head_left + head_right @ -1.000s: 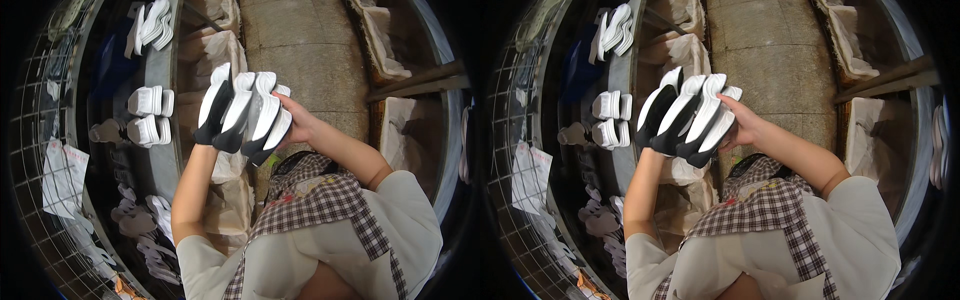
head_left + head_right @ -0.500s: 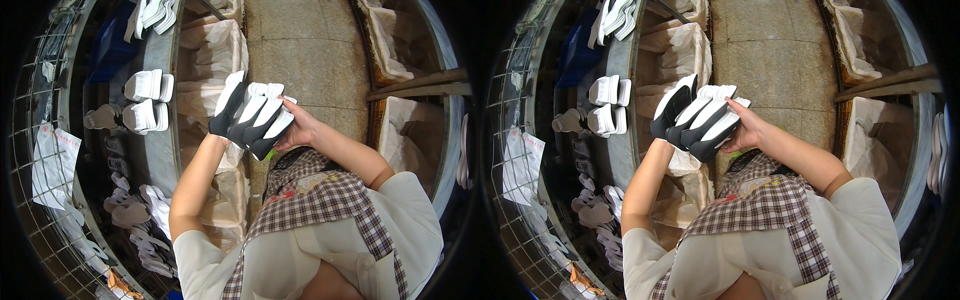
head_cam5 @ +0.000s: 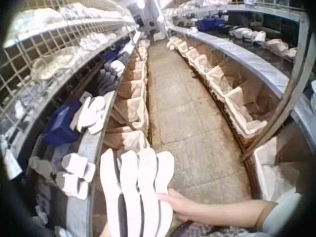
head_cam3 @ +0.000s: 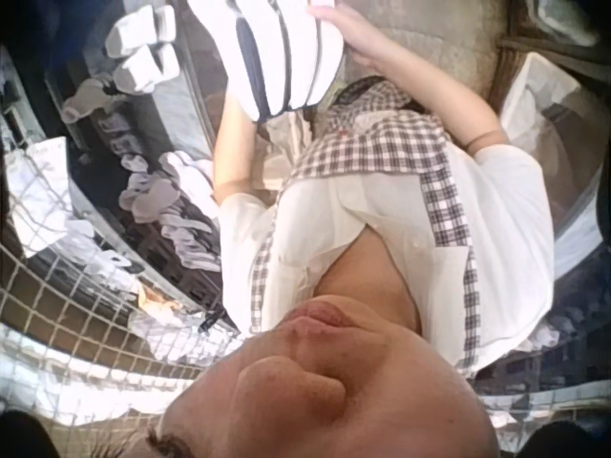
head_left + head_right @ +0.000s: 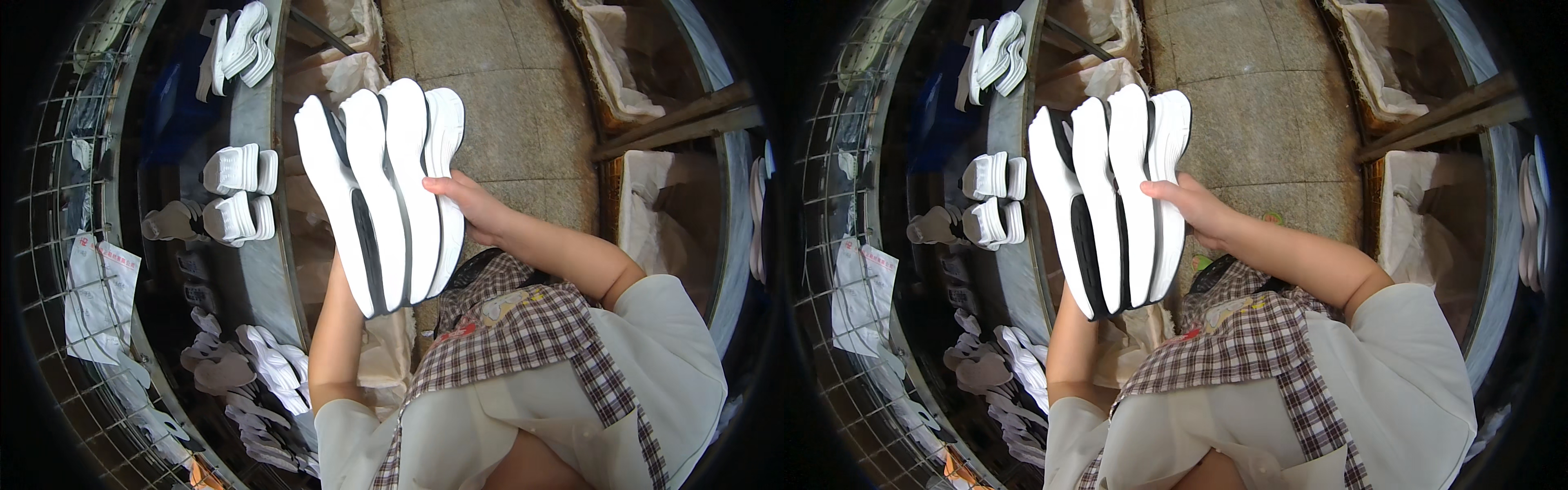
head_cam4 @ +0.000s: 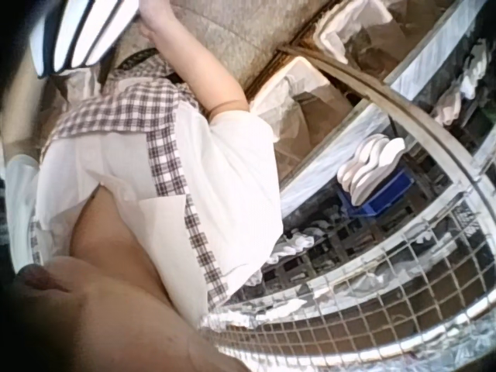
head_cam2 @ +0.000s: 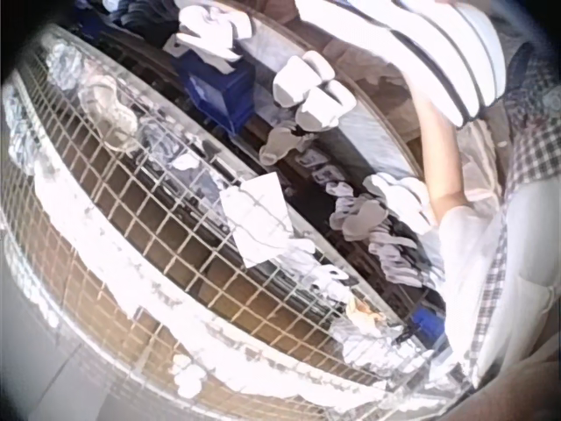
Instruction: The person picks up pairs of gray and white slippers from a shelf, inspects them, and uses a brush to clean the white slippers. They then place the cleaned slippers back on the shelf and continue handling additional pairs of black slippers.
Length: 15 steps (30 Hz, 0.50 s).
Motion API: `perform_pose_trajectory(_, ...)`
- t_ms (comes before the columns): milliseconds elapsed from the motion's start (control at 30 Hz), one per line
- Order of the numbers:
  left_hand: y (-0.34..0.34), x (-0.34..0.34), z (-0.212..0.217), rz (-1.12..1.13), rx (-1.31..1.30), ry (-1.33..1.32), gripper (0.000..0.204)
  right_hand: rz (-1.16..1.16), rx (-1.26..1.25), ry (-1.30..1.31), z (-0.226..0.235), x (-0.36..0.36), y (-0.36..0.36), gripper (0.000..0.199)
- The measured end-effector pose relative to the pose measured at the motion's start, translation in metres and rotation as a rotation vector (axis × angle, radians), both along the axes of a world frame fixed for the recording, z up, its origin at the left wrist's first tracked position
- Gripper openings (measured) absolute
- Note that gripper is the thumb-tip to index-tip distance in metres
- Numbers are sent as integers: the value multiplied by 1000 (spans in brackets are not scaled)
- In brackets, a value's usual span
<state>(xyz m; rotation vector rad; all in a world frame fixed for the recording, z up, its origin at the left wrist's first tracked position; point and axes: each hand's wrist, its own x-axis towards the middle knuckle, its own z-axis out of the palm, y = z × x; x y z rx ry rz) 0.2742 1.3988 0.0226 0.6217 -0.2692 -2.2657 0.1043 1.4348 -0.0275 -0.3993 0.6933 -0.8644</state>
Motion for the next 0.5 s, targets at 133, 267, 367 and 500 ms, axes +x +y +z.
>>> perform_pose_trajectory(133, -1, 5, -3, 52, -37, -48, 49, 4, -170, -5, 14, -3, 2, 86)
perform_pose_trajectory(267, -2, 10, -6, 93, -72, -98, 48, 1, -260, 8, 16, -5, 3, 92)
perform_pose_trajectory(367, -3, 14, -7, 128, -95, -128, 48, 37, -309, 64, 11, -6, 2, 95)
perform_pose_trajectory(500, 0, 22, -7, 166, -121, -161, 48, 79, -391, 101, 8, -9, -1, 101)
